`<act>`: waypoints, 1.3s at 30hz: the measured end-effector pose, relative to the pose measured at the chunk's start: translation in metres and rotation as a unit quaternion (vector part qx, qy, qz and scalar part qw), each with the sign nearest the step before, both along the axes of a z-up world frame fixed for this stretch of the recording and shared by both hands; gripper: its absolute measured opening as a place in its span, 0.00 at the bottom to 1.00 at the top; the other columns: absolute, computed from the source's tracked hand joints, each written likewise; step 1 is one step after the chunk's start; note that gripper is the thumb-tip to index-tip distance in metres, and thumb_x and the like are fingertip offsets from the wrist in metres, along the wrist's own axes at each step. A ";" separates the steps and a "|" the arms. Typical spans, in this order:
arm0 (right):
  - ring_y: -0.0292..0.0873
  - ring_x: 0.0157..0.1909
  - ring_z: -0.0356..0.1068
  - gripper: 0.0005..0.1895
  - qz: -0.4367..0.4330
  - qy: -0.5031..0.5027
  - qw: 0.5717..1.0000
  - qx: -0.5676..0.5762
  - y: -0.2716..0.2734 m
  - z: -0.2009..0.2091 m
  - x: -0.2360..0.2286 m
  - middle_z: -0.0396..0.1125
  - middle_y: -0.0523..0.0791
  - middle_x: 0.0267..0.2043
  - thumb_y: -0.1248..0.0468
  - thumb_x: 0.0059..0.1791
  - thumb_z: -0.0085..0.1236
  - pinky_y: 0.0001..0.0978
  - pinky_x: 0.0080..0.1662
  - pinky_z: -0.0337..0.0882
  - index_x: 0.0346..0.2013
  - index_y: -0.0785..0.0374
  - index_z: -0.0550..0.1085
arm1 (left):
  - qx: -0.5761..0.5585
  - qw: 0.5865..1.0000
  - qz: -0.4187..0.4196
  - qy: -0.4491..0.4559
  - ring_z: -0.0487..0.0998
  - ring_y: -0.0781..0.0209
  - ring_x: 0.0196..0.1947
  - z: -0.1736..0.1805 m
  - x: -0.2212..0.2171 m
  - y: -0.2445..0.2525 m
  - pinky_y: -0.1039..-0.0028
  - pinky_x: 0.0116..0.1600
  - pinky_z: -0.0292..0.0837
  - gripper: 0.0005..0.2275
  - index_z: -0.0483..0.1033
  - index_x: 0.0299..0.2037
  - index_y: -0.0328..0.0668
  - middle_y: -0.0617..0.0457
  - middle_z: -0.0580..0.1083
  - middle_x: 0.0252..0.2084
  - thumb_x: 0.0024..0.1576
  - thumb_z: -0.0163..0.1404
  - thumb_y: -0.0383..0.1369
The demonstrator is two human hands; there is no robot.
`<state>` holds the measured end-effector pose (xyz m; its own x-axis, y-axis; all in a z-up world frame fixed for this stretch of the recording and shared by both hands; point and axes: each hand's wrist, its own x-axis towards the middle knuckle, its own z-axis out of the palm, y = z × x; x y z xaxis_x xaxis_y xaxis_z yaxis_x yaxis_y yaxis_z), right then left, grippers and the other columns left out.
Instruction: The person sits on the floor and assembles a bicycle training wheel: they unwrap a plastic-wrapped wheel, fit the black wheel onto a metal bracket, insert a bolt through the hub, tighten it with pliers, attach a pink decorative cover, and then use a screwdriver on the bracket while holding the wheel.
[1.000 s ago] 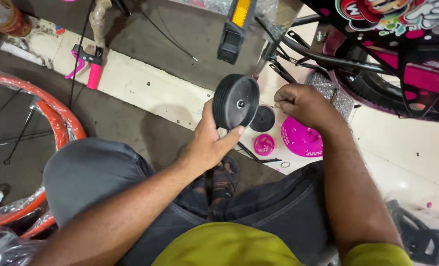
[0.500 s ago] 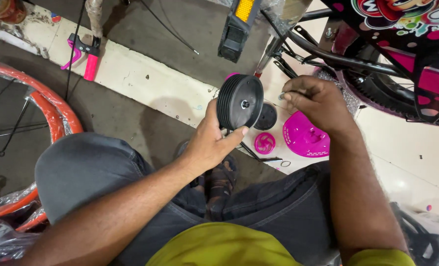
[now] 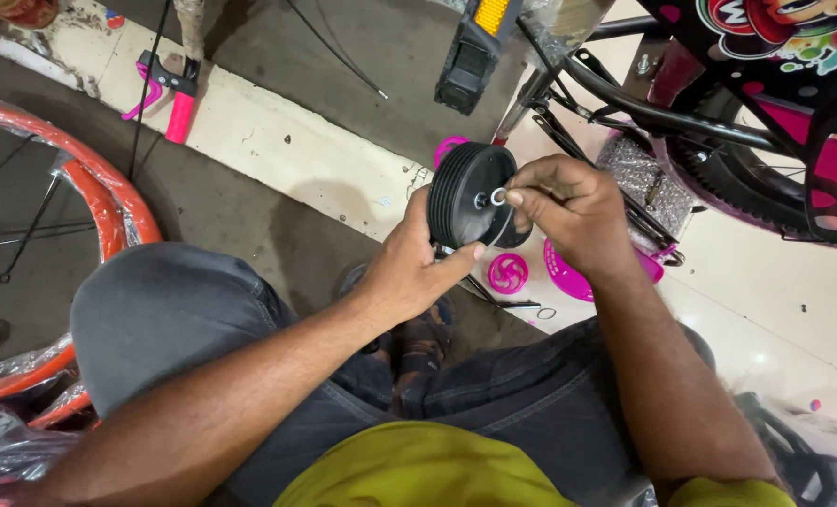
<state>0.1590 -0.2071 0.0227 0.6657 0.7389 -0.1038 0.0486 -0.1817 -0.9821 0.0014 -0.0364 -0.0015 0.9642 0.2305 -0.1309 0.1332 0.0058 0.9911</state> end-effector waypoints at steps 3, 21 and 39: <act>0.34 0.33 0.72 0.04 -0.004 -0.007 1.000 -0.001 -0.001 0.001 0.000 0.74 0.47 0.37 0.74 0.54 0.59 0.25 0.37 0.72 0.43 0.71 0.74 | -0.005 1.000 -0.003 0.003 0.79 0.54 0.54 0.000 0.000 0.000 0.66 0.56 0.76 0.31 0.54 0.66 0.31 0.40 0.74 0.54 0.57 0.58 0.34; 0.34 0.34 0.73 0.04 0.005 0.001 0.999 0.034 -0.003 -0.002 0.002 0.75 0.49 0.40 0.74 0.55 0.59 0.24 0.36 0.73 0.43 0.70 0.74 | 0.009 1.000 -0.008 -0.005 0.78 0.53 0.56 -0.005 0.000 0.000 0.65 0.58 0.75 0.32 0.53 0.67 0.31 0.39 0.73 0.55 0.57 0.58 0.34; 0.31 0.32 0.71 0.02 0.006 -0.070 0.996 -0.054 0.006 0.001 -0.011 0.73 0.43 0.35 0.72 0.54 0.61 0.22 0.36 0.73 0.40 0.68 0.75 | 0.006 1.000 -0.006 0.006 0.80 0.56 0.51 0.000 0.000 0.001 0.66 0.55 0.75 0.30 0.57 0.65 0.33 0.42 0.75 0.51 0.56 0.58 0.34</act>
<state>0.1485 -0.2010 0.0235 0.6711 0.7360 -0.0892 0.1862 -0.2838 -0.9406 0.0016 -0.0350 -0.0014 0.9652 0.2208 -0.1400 0.1454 -0.0084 0.9893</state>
